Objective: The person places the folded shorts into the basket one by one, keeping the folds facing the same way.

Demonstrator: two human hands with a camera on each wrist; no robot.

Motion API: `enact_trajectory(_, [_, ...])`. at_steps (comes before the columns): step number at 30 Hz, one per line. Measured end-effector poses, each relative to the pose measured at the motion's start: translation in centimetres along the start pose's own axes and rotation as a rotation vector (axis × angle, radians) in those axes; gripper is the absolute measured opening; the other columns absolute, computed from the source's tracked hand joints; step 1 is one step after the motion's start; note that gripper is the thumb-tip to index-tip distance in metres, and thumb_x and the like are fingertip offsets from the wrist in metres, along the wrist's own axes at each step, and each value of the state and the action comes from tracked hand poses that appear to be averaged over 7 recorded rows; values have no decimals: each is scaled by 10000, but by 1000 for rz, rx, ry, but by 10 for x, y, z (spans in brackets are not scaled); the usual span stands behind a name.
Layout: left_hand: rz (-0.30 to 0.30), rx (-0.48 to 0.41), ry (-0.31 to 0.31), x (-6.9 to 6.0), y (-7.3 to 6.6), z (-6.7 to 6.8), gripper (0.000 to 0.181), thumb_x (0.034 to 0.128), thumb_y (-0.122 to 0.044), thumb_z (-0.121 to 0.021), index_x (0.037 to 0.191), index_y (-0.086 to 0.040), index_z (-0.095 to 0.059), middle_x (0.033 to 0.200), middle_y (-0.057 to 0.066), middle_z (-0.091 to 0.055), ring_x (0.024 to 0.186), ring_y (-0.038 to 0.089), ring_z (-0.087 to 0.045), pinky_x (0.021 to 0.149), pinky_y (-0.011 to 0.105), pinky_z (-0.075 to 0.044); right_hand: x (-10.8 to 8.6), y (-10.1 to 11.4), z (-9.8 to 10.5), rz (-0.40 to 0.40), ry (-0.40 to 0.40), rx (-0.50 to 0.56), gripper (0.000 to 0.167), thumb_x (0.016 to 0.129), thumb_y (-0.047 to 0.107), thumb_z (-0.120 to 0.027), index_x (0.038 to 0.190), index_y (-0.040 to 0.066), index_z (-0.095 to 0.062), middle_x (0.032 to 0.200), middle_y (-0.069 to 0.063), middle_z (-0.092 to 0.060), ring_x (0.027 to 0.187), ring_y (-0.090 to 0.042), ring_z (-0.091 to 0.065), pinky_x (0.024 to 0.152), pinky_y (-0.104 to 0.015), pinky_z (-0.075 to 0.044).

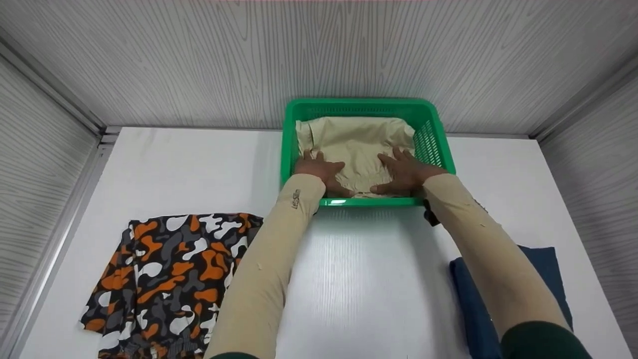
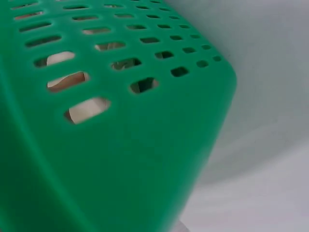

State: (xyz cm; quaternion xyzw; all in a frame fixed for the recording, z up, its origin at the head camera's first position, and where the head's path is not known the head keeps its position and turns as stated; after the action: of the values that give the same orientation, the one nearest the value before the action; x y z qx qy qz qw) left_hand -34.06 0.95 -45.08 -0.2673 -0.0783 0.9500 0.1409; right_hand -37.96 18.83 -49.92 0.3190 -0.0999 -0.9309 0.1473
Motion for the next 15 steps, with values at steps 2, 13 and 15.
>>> enact_trajectory(2, [-14, 10, -17, 3, 0, -2, 829, 912, -658, -612, 1595, -262, -360, 1627, 225, -266, 1496, 499, -149, 1205, 562, -172, -1, 1, -1, 13, -10, 15, 1070, 882, 689, -628, 1649, 163, -97, 1677, -219, 39, 1528, -424, 78, 1166, -680, -123])
enact_trajectory(13, [-61, 11, -75, 31, 12, -20, 774, 909, -694, -586, 1532, -247, -479, 1529, 146, -460, 1434, 446, -331, 1165, 565, -275, 1, 8, 2, 125, -61, 83, 938, 935, 537, -669, 1605, 43, -237, 1618, -277, -206, 1497, -436, -173, 1164, -624, -224])
enact_trajectory(15, [-87, -4, -110, 33, 12, -16, 679, 955, -644, -558, 1473, -205, -552, 1449, 115, -556, 1356, 411, -456, 1116, 543, -363, 1, 8, 9, 181, -110, 140, 835, 956, 442, -686, 1559, -10, -326, 1538, -278, -361, 1418, -423, -338, 1135, -595, -304])
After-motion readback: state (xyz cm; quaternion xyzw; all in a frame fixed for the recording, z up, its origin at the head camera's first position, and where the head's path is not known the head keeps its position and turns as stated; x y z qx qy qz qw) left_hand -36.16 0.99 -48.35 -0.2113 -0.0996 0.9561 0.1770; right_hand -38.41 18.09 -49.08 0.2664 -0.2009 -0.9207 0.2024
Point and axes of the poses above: each hand's wrist, its own x-axis towards the middle knuckle, its own z-axis out of the back of the hand, y = z × x, the point moved 10 cm from there along x, towards the middle knuckle
